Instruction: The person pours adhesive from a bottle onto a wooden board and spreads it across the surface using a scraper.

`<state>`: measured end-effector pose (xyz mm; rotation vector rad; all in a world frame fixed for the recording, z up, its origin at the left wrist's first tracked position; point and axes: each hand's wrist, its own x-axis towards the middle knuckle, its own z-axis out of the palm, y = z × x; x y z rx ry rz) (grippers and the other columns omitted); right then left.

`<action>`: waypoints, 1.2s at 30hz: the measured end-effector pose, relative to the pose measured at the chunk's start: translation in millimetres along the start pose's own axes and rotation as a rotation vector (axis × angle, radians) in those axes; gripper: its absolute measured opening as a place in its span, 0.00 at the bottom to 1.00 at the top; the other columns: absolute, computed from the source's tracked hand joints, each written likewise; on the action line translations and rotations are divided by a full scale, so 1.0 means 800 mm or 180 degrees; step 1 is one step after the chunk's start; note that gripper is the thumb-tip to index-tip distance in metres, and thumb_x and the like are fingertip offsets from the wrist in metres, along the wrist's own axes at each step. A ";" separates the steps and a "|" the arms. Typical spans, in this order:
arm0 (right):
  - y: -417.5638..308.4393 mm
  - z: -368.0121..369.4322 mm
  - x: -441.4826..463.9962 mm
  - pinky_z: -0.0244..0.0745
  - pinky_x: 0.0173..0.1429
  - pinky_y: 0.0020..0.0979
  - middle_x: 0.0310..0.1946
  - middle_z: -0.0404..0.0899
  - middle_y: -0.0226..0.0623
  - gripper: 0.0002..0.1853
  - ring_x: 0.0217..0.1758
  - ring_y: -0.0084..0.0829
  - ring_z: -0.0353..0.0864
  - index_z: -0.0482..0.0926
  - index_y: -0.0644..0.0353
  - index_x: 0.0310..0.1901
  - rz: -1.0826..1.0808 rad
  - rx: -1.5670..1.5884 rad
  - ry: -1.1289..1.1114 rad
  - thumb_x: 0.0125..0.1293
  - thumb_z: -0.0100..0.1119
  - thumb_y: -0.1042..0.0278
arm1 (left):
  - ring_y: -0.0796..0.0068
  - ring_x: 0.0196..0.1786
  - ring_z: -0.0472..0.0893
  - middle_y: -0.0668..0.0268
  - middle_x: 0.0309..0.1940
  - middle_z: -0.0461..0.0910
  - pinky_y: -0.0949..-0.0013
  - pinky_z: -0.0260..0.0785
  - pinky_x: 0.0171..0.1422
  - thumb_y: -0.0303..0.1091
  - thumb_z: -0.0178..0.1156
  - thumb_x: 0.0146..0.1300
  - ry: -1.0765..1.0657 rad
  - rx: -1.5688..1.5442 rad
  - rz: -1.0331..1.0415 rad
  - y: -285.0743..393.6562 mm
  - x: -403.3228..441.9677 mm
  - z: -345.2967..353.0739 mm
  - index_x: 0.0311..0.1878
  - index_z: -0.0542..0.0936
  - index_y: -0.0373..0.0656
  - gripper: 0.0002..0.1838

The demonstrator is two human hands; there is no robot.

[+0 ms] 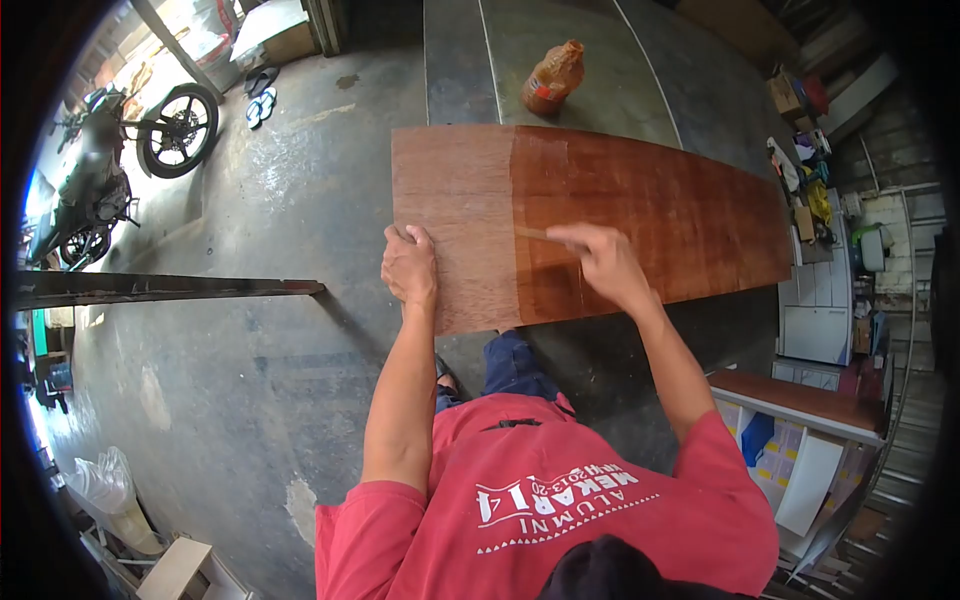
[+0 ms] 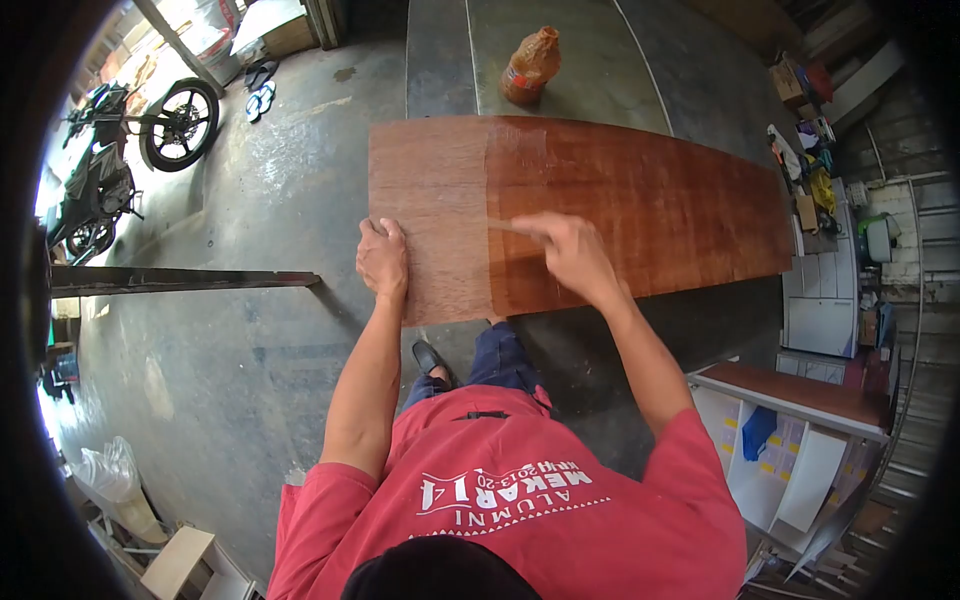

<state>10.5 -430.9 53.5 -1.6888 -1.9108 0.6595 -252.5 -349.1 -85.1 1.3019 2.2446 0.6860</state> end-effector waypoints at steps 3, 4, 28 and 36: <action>0.032 0.009 0.107 0.83 0.54 0.46 0.47 0.90 0.43 0.19 0.49 0.49 0.88 0.88 0.57 0.53 -0.0268 -0.0527 0.0313 0.66 0.53 0.80 | 0.36 0.47 0.86 0.44 0.40 0.88 0.42 0.76 0.55 0.51 0.53 0.74 0.0051 0.0063 -0.0014 0.006 -0.004 -0.003 0.50 0.79 0.40 0.21; 0.055 0.019 0.144 0.82 0.53 0.47 0.47 0.90 0.44 0.19 0.49 0.49 0.88 0.88 0.57 0.53 -0.0611 -0.0886 0.0605 0.67 0.52 0.78 | 0.36 0.46 0.86 0.44 0.40 0.88 0.42 0.76 0.55 0.50 0.53 0.74 0.0048 0.0084 -0.0050 0.009 -0.004 -0.004 0.51 0.79 0.41 0.21; 0.149 -0.013 0.088 0.82 0.50 0.49 0.40 0.88 0.41 0.22 0.46 0.48 0.87 0.91 0.47 0.49 0.0045 -0.1135 0.0105 0.64 0.50 0.80 | 0.34 0.51 0.85 0.39 0.44 0.87 0.41 0.74 0.58 0.54 0.50 0.75 -0.0120 0.0293 -0.0026 0.010 -0.004 -0.004 0.55 0.79 0.39 0.25; 0.098 0.016 -0.130 0.76 0.72 0.39 0.56 0.88 0.47 0.21 0.66 0.44 0.84 0.91 0.55 0.48 -0.0094 -0.1059 0.0008 0.56 0.57 0.83 | 0.36 0.49 0.87 0.41 0.43 0.88 0.42 0.76 0.58 0.53 0.51 0.74 -0.0055 0.0204 0.0159 -0.001 -0.003 0.005 0.58 0.79 0.40 0.26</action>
